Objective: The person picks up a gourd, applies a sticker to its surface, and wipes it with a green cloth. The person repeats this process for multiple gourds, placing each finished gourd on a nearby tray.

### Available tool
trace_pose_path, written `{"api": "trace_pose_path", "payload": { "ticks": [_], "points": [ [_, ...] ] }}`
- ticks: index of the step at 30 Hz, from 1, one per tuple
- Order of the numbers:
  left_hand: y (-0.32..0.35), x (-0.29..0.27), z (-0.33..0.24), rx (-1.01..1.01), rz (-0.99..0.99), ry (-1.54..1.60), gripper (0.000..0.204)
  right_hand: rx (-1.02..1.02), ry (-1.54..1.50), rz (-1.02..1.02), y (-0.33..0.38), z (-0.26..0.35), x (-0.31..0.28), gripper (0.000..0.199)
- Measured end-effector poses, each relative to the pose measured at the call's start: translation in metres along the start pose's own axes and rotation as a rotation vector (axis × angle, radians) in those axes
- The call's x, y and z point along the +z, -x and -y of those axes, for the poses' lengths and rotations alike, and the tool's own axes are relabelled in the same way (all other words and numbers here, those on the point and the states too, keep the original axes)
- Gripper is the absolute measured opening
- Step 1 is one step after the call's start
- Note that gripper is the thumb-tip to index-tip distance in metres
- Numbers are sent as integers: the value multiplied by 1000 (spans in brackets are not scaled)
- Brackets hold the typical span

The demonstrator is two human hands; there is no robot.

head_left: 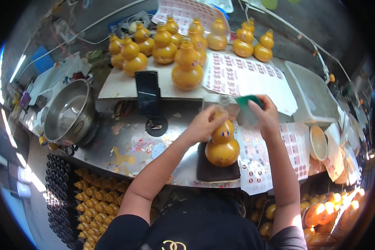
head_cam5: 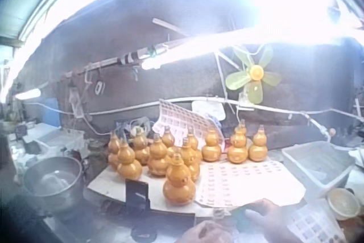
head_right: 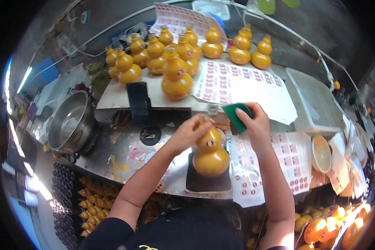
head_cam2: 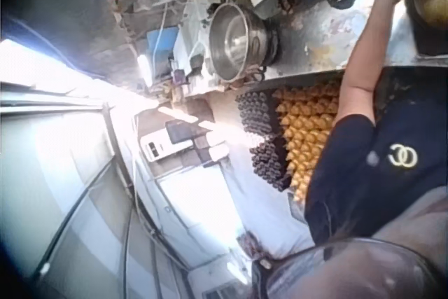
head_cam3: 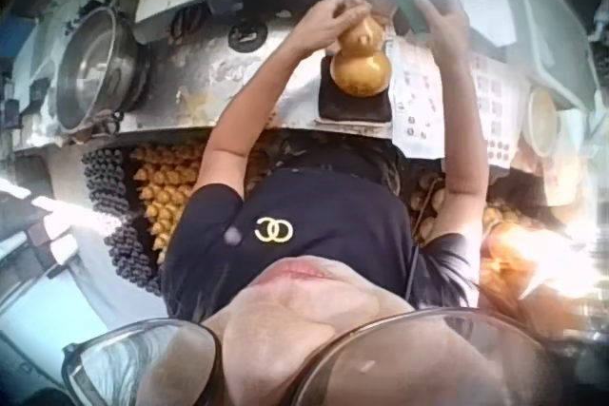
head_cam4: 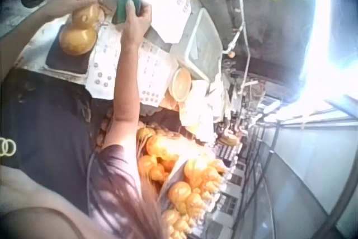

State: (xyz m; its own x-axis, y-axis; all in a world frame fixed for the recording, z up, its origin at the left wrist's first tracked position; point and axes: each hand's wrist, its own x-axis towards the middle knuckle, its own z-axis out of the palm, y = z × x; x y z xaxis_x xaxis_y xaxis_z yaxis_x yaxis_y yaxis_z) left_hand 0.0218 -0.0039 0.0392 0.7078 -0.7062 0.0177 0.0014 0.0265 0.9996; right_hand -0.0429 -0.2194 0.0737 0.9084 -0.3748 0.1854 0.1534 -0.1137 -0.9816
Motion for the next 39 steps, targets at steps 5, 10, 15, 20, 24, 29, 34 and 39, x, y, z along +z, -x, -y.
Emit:
{"api": "trace_pose_path", "payload": {
  "ticks": [5,10,15,20,24,29,34,39],
  "points": [
    [57,-8,-34,114,-55,-104,25,35,-54,-66,44,0,-10,26],
    [120,-81,-115,405,-403,-140,26,58,-136,-83,90,-5,-37,21],
    [112,-180,-174,552,-828,-740,33,120,-211,-136,113,-23,-40,20],
    [69,-288,-145,350,-1052,-1058,46,150,-229,-100,121,-33,-18,20],
    [44,-321,-114,209,-1042,-1096,48,138,-213,-116,128,-29,-21,20],
    [39,-357,-95,313,-1061,-1159,52,120,-234,-84,128,-22,-20,20],
    [108,-305,-126,493,-841,-1226,42,205,-558,-103,135,-21,-23,27],
    [279,-225,-109,738,-1150,-863,31,460,-993,-29,149,13,13,23]
  ]
}}
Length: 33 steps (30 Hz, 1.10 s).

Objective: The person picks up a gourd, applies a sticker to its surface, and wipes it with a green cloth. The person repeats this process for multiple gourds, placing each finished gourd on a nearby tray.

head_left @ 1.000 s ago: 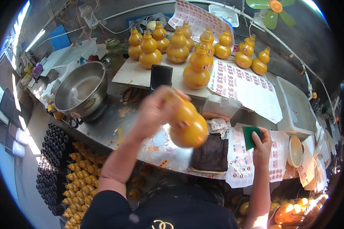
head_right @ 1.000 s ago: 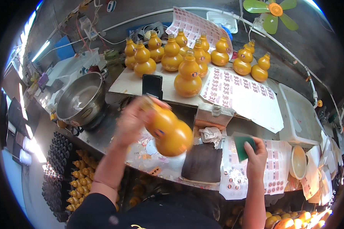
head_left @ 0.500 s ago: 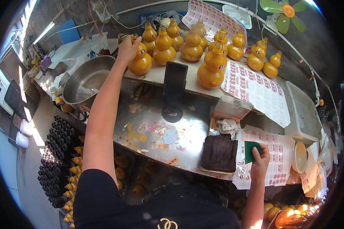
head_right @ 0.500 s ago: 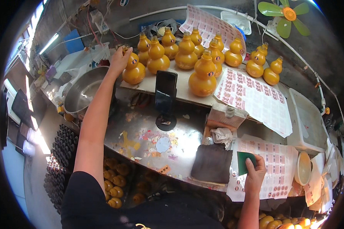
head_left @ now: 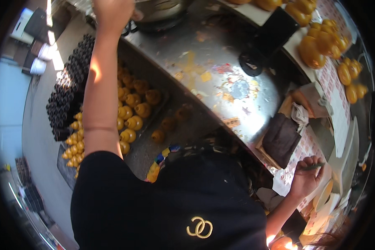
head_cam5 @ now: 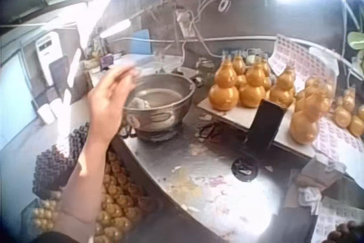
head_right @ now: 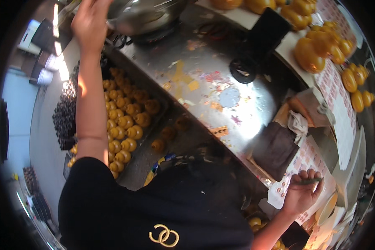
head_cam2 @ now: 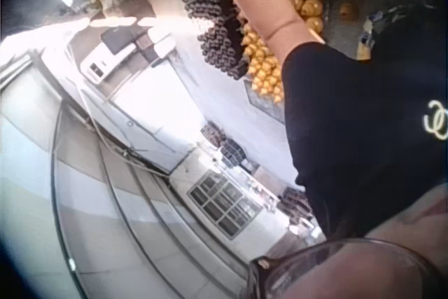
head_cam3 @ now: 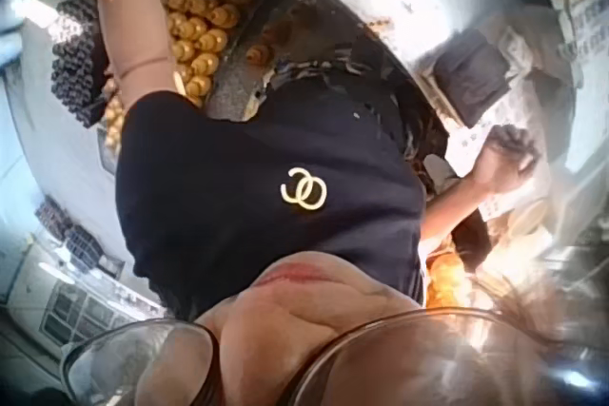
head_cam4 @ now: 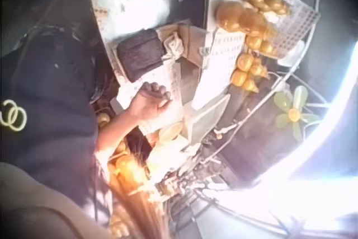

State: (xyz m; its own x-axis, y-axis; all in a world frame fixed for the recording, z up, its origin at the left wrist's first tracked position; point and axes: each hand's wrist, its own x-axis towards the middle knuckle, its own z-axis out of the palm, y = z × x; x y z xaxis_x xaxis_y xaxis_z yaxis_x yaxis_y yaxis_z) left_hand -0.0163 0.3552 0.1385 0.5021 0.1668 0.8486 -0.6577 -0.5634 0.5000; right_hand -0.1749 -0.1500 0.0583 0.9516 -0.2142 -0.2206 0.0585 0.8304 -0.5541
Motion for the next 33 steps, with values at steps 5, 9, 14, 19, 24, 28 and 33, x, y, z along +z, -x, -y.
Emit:
{"api": "trace_pose_path", "payload": {
  "ticks": [5,9,14,19,24,28,33],
  "points": [
    [203,-150,81,-361,-222,-478,16,222,74,295,-21,-6,1,44],
    [365,-139,85,-785,117,-666,15,242,134,274,-23,-23,4,42],
    [502,-52,102,-1046,629,-575,26,207,224,185,-10,-30,6,40],
    [527,18,115,-1137,693,-527,37,136,311,48,14,-12,-13,40],
    [512,-37,153,-965,405,-973,32,23,293,-173,31,-7,-22,41],
    [503,-111,164,-1092,295,-1397,39,18,350,-279,38,-26,-18,41],
    [507,-142,157,-1348,216,-990,26,78,369,-155,30,-27,-39,38]
  ]
}}
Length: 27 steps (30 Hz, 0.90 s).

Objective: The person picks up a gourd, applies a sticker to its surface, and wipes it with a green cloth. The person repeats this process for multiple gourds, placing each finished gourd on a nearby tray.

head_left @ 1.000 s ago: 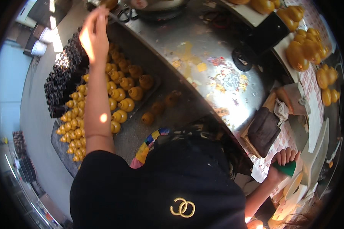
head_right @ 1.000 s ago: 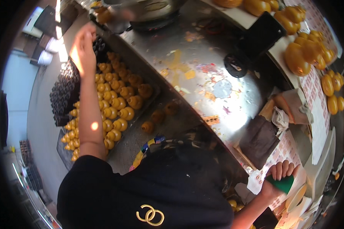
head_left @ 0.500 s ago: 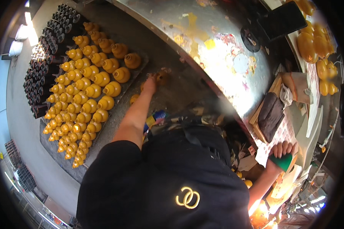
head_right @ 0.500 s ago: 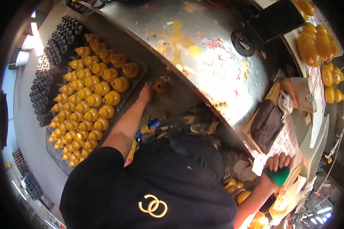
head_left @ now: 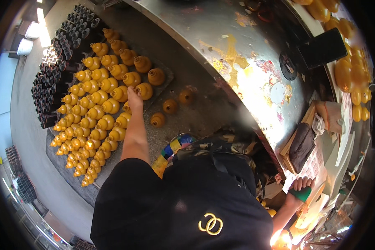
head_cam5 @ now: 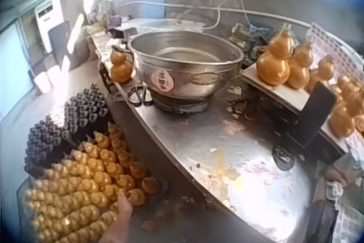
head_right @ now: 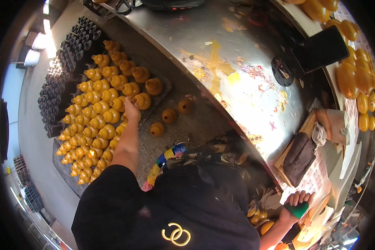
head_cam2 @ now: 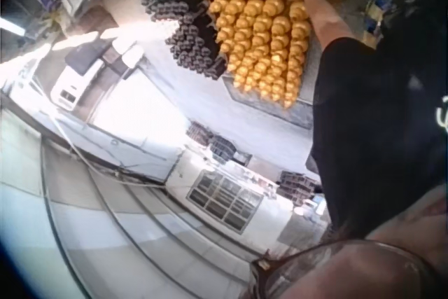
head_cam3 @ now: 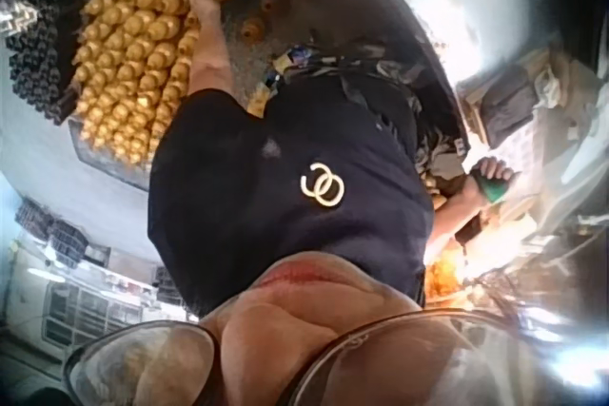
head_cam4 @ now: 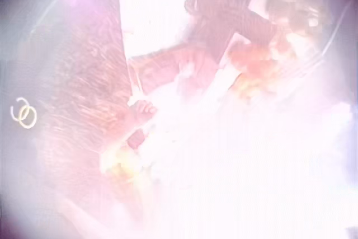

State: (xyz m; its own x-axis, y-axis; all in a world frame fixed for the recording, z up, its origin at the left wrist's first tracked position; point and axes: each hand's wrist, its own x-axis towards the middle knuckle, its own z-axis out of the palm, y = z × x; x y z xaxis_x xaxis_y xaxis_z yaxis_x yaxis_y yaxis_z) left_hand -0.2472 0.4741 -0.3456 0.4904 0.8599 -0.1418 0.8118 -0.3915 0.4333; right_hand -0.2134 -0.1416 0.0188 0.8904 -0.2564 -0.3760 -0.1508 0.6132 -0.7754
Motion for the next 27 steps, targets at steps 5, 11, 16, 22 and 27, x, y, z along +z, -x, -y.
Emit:
{"api": "trace_pose_path", "payload": {
  "ticks": [5,11,16,22,27],
  "points": [
    [5,11,4,15,24,-83,22,6,12,-1,-3,-2,17,38],
    [-13,-1,26,228,83,-121,19,-29,37,-15,-15,-10,41,35],
    [-1,-161,-53,615,173,73,20,-72,34,-31,-22,-17,48,35],
    [39,-361,-173,713,-11,673,22,-23,-39,22,-38,-21,51,35],
    [23,-416,-288,1058,-300,1138,29,-26,-137,71,-36,-20,36,34]
  ]
}}
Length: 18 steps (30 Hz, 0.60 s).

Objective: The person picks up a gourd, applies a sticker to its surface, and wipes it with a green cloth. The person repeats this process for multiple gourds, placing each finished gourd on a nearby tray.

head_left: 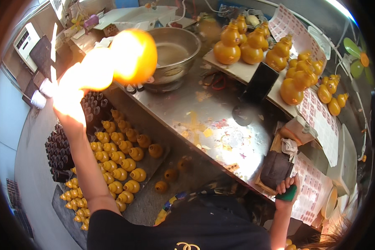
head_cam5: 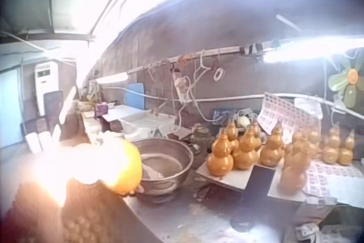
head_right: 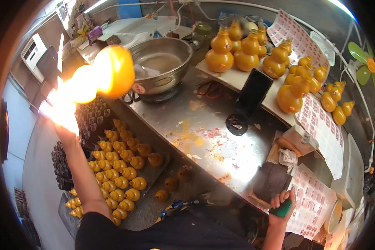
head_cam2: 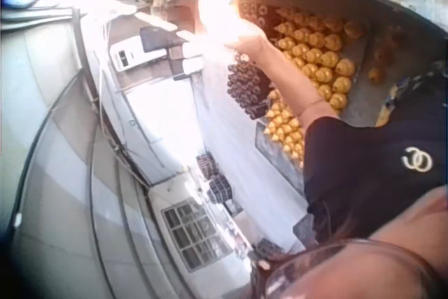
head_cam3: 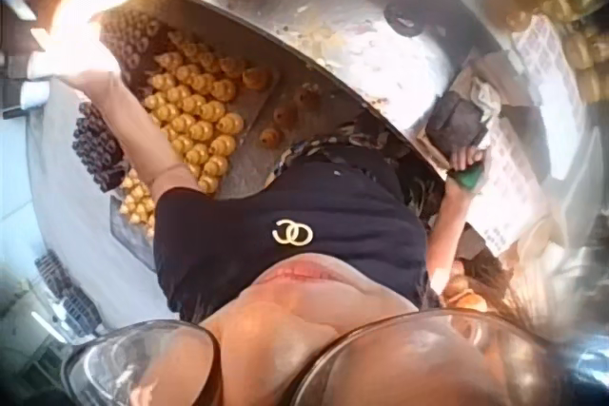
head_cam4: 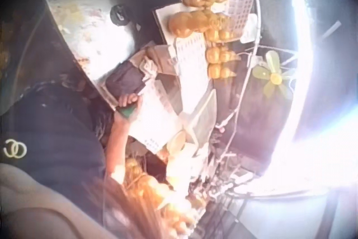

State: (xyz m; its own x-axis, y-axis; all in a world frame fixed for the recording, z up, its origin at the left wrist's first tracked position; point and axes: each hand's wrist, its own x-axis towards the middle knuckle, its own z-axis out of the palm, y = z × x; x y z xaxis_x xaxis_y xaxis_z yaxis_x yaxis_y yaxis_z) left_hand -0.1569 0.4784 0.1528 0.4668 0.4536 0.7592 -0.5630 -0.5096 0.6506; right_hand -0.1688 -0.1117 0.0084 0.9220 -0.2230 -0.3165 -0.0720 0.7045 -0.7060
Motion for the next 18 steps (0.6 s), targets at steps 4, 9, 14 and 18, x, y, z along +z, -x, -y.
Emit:
{"api": "trace_pose_path", "payload": {
  "ticks": [4,9,14,18],
  "points": [
    [-81,108,2,228,160,-352,23,-67,-70,-30,16,7,-30,35],
    [-114,186,84,399,574,-577,14,-99,-156,-161,29,15,-55,36],
    [-115,208,124,549,829,-824,15,-118,-195,-260,37,26,-67,36],
    [-113,222,131,640,1067,-948,13,-125,-194,-272,34,29,-73,37]
  ]
}}
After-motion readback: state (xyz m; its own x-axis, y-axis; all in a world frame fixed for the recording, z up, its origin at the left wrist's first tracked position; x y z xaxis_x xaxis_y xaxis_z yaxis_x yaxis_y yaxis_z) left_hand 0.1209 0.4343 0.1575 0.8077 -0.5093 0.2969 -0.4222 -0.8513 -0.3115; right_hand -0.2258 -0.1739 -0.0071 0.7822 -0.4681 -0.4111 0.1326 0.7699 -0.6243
